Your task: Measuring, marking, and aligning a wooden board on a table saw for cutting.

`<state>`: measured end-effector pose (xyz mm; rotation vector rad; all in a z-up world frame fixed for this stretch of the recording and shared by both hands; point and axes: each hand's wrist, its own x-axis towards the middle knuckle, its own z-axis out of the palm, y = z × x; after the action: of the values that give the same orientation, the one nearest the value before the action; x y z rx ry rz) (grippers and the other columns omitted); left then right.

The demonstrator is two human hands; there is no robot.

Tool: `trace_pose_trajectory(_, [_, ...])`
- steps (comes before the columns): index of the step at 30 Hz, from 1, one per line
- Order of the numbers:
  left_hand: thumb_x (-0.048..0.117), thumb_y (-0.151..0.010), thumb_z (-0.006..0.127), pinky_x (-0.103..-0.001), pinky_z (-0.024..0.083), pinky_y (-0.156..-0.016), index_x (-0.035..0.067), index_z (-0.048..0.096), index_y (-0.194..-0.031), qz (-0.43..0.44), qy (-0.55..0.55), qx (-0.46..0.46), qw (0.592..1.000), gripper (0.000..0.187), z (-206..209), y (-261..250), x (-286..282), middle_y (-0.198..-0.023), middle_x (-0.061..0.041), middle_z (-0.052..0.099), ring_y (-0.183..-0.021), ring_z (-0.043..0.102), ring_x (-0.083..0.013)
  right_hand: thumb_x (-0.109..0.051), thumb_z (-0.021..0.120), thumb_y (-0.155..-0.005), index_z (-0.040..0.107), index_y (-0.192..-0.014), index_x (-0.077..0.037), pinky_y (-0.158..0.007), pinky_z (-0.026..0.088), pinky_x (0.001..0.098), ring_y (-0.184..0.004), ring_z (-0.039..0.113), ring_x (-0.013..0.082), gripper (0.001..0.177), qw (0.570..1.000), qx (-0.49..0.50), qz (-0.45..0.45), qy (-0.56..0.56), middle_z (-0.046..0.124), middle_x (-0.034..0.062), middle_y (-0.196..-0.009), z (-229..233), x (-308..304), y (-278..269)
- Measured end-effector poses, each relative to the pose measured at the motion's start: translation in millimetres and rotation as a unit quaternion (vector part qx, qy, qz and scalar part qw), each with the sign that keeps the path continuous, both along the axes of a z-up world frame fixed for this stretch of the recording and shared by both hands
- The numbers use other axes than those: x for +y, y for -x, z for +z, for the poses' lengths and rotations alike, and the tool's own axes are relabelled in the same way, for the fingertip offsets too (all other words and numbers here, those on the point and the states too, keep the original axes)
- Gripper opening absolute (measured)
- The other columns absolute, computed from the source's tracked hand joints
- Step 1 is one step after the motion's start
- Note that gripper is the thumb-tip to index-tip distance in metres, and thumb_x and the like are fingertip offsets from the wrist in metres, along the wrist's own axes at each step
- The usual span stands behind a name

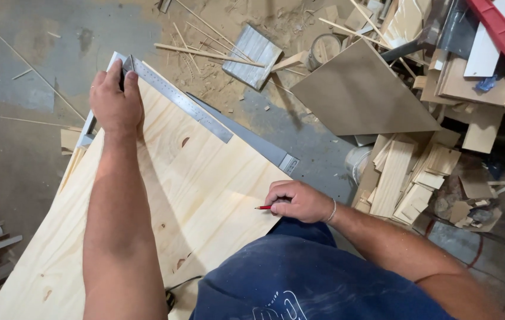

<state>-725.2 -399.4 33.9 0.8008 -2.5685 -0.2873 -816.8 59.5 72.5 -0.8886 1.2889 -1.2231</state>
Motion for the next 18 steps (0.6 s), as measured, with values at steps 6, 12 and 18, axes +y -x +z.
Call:
trace_pose_trajectory(6, [0.030,-0.109,0.068,-0.044,0.054,-0.076,0.013,0.072,-0.136,0.015,-0.011,-0.025,1.000,0.033,-4.3,-1.9,-5.2,-0.095,-0.012,0.062,-0.084,0.065,-0.0341,-0.012,0.070,-0.088,0.076,-0.091,-0.004,-0.065,0.053,0.0360,-0.069,0.066,0.0210,0.010,1.000,-0.006,-0.016,0.002,0.071,0.0114,-0.083,-1.5,0.3,-2.0])
trace_pose_trajectory(12, [0.031,-0.110,0.060,-0.049,0.049,-0.071,0.006,0.066,-0.140,0.014,-0.033,-0.057,0.998,0.040,-0.2,0.7,-4.2,-0.100,-0.013,0.065,-0.088,0.060,-0.0351,-0.014,0.066,-0.091,0.075,-0.097,-0.010,-0.078,0.050,0.0291,-0.080,0.065,0.0148,0.012,0.998,0.062,0.005,-0.014,0.068,0.0014,-0.089,2.8,1.5,-2.4])
trace_pose_trajectory(18, [0.031,-0.109,0.060,-0.049,0.051,-0.069,0.009,0.067,-0.140,0.017,-0.017,-0.058,0.998,0.039,-2.5,0.4,-4.8,-0.101,-0.011,0.066,-0.086,0.061,-0.0352,-0.013,0.065,-0.091,0.076,-0.098,-0.009,-0.077,0.051,0.0296,-0.080,0.065,0.0152,0.013,0.998,0.059,0.012,-0.025,0.068,0.0017,-0.088,4.2,0.1,-0.7])
